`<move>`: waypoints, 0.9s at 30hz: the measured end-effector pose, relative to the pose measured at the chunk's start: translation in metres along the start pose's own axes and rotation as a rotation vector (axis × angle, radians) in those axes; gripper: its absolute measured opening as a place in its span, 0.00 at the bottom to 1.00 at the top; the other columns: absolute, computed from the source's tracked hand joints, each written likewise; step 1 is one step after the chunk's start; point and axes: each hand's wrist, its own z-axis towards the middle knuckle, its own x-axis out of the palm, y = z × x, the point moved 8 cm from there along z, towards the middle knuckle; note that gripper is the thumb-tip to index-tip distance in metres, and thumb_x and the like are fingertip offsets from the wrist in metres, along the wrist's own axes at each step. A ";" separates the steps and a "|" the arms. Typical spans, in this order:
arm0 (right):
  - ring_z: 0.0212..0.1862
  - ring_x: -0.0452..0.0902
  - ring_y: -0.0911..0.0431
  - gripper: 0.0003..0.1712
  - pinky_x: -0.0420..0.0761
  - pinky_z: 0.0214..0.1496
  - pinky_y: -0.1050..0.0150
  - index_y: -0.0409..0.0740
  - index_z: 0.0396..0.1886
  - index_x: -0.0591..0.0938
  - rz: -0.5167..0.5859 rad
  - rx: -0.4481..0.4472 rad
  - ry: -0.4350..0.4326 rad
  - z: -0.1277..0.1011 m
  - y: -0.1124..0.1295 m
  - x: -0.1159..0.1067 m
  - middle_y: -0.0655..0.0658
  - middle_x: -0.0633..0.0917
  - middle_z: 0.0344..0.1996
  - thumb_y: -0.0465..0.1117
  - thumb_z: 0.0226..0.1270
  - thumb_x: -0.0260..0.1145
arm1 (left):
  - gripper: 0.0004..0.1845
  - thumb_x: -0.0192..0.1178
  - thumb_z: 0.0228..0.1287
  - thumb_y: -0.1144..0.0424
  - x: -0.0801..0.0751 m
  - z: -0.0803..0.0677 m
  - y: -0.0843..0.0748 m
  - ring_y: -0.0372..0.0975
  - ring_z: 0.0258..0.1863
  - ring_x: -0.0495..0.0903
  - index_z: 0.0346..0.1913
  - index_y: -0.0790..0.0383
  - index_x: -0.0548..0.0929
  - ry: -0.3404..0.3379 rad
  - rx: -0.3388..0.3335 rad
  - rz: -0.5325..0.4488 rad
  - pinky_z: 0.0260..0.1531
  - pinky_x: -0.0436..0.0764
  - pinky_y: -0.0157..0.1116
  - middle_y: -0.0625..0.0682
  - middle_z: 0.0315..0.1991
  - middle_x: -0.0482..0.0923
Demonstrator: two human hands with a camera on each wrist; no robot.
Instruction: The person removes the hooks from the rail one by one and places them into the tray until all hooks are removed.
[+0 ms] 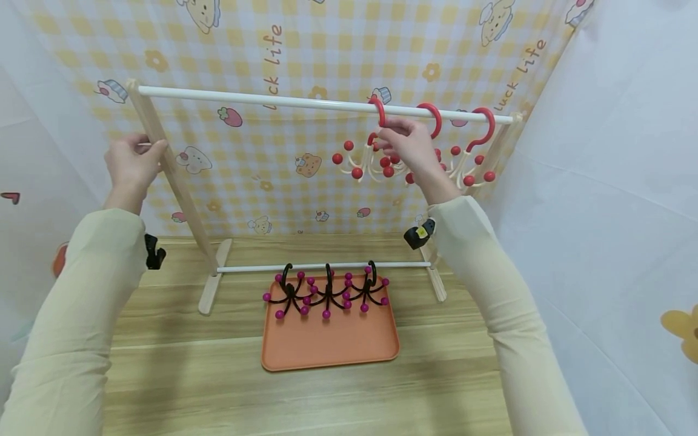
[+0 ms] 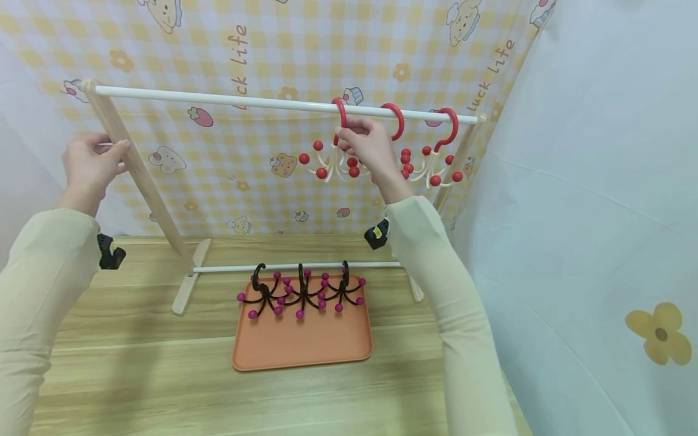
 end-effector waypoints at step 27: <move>0.37 0.77 0.52 0.17 0.79 0.43 0.67 0.39 0.47 0.77 0.139 0.082 -0.029 0.010 0.003 0.004 0.41 0.79 0.39 0.40 0.58 0.63 | 0.27 0.53 0.60 0.53 0.000 0.000 -0.002 0.34 0.48 0.73 0.60 0.63 0.68 -0.020 0.022 0.048 0.49 0.72 0.32 0.55 0.56 0.68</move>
